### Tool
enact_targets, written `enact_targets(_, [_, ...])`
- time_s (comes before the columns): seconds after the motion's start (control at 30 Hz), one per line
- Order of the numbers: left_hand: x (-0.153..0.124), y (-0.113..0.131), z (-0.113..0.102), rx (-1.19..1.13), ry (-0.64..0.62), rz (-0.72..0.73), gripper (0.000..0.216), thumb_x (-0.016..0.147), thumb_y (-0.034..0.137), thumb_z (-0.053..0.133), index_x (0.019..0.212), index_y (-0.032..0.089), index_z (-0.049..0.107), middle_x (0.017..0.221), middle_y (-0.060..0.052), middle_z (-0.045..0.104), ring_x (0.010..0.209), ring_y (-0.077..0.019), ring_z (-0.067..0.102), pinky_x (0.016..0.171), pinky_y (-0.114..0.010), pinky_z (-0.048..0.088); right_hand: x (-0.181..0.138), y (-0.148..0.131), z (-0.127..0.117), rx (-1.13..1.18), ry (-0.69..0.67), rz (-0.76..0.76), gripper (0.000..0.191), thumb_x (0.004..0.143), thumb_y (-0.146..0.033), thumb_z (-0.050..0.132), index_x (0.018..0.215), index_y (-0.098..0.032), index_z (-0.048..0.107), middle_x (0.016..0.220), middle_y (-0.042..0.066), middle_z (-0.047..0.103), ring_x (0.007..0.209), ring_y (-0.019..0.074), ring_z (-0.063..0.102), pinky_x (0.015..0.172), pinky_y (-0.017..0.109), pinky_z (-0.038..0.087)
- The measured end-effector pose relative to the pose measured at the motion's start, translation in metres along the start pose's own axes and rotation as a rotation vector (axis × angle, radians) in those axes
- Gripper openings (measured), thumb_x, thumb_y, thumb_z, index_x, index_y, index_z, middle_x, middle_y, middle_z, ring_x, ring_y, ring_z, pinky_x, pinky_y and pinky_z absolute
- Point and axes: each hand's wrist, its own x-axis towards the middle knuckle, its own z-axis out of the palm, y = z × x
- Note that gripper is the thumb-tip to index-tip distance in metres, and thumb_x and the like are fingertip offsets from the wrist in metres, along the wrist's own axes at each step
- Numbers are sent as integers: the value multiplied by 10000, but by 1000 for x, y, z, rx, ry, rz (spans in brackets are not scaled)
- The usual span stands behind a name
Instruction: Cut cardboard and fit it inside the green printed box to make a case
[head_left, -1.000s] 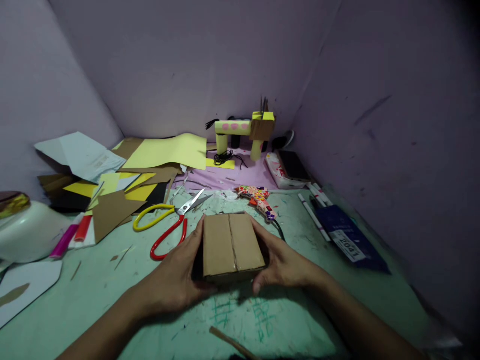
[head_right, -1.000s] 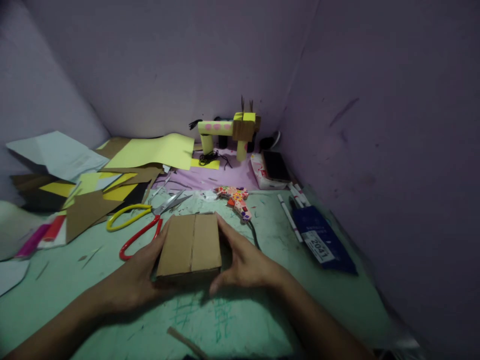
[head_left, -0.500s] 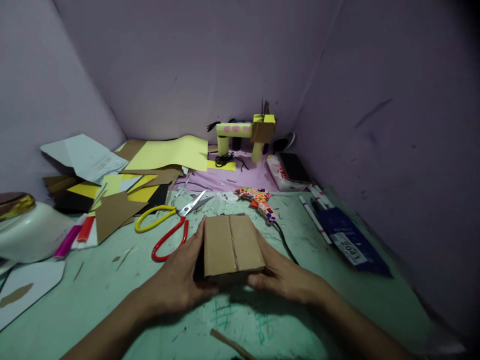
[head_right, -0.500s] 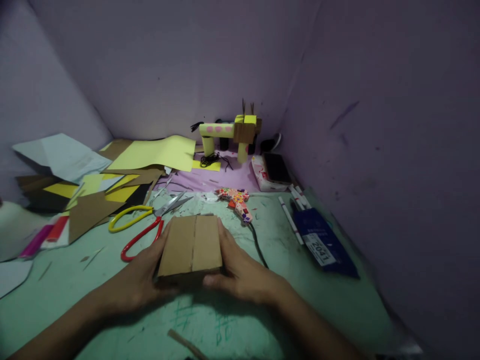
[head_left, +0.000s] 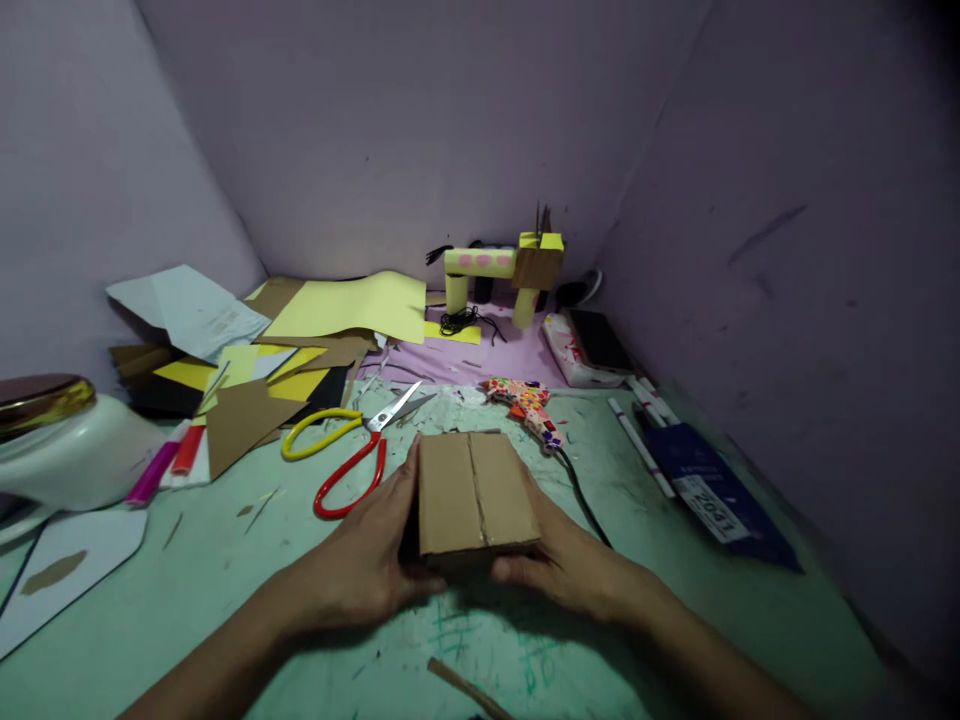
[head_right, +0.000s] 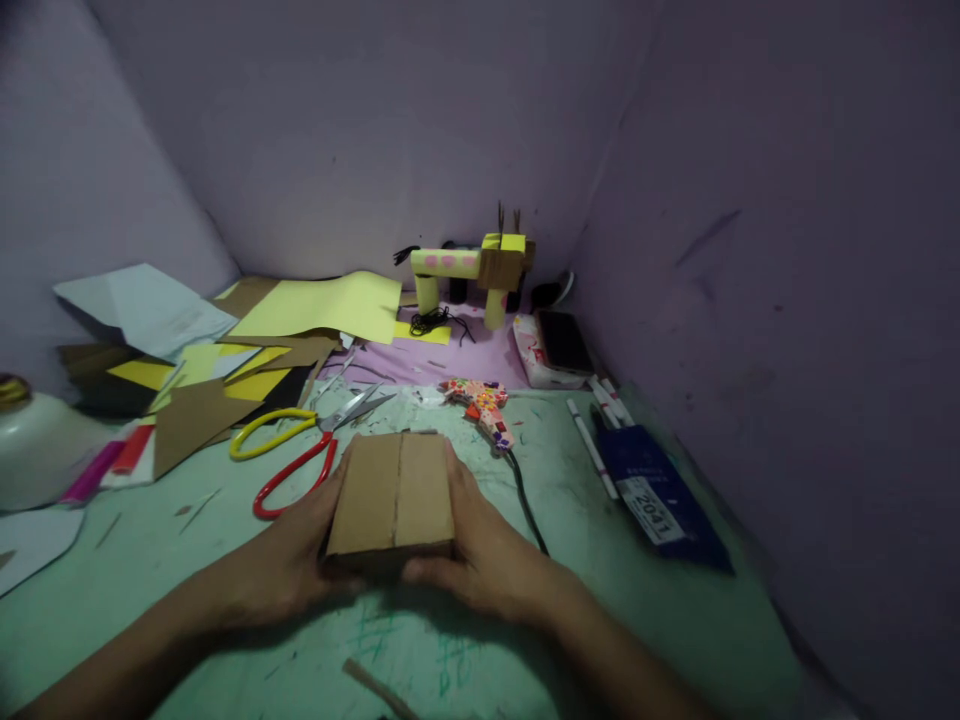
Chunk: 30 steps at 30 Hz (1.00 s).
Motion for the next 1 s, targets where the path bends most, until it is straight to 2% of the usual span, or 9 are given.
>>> enact_targets(0.1, [1,1,-1,-17,9,-42,1073,637,271,720,1462,228,36,1508,-146,220,1353,-380,221,1080,-572,226,-2,-2,0,66,22,46,884,776,-591,557,1464,-246,124,1513,116,220,1359,347,236,1104,522,194])
enact_targets(0.17, [4,5,-5,-45,38,-51,1079,635,311,735,1462,218,48,1507,-138,233,1351,-357,236,1093,-543,210,-2,-5,-1,194,39,116,837,774,-606,550,1448,-239,215,1477,123,309,1328,343,306,1082,522,246])
enact_targets(0.27, [13,16,-16,-186,38,-41,982,645,398,734,1439,211,186,1445,-118,370,1295,-338,346,1070,-500,271,5,-12,-6,488,53,282,724,788,-601,543,1384,-225,376,1341,125,508,1202,316,488,999,477,388])
enact_targets(0.33, [22,23,-25,-359,-38,-51,852,684,436,695,1397,195,296,1354,-114,491,1218,-332,448,1006,-474,363,16,-18,-13,677,64,385,645,812,-582,527,1330,-205,454,1228,116,607,1081,288,591,929,435,462])
enact_targets(0.43, [36,30,-35,-522,-60,-120,770,751,481,626,1392,192,311,1312,-117,538,1167,-330,506,934,-455,424,35,-24,-25,838,119,480,555,841,-544,506,1265,-186,521,1071,90,696,957,254,660,852,380,519])
enact_targets(0.57, [48,36,-39,-359,113,-180,930,704,552,636,1438,194,192,1376,-131,471,1206,-346,470,961,-467,397,49,-24,-33,891,293,563,473,833,-470,531,1196,-169,564,843,62,749,777,234,708,677,319,574])
enact_targets(0.7, [48,46,-41,-186,119,-182,870,660,592,631,1373,195,327,1298,-137,542,1142,-371,515,896,-486,433,47,-17,-31,860,411,598,461,793,-471,573,1149,-179,587,722,43,749,672,238,715,570,305,582])
enact_targets(0.83, [43,51,-42,-131,122,-177,829,643,635,614,1314,199,397,1224,-136,585,1065,-361,561,845,-468,457,40,-8,-29,860,320,604,551,746,-545,601,1149,-171,588,771,69,755,750,281,719,650,373,593])
enact_targets(1.0, [36,52,-38,22,168,-182,1054,596,703,608,1437,208,211,1366,-192,439,1113,-417,511,873,-517,425,34,-5,-22,847,317,557,599,786,-610,494,1188,-173,579,853,104,755,895,334,691,777,468,563])
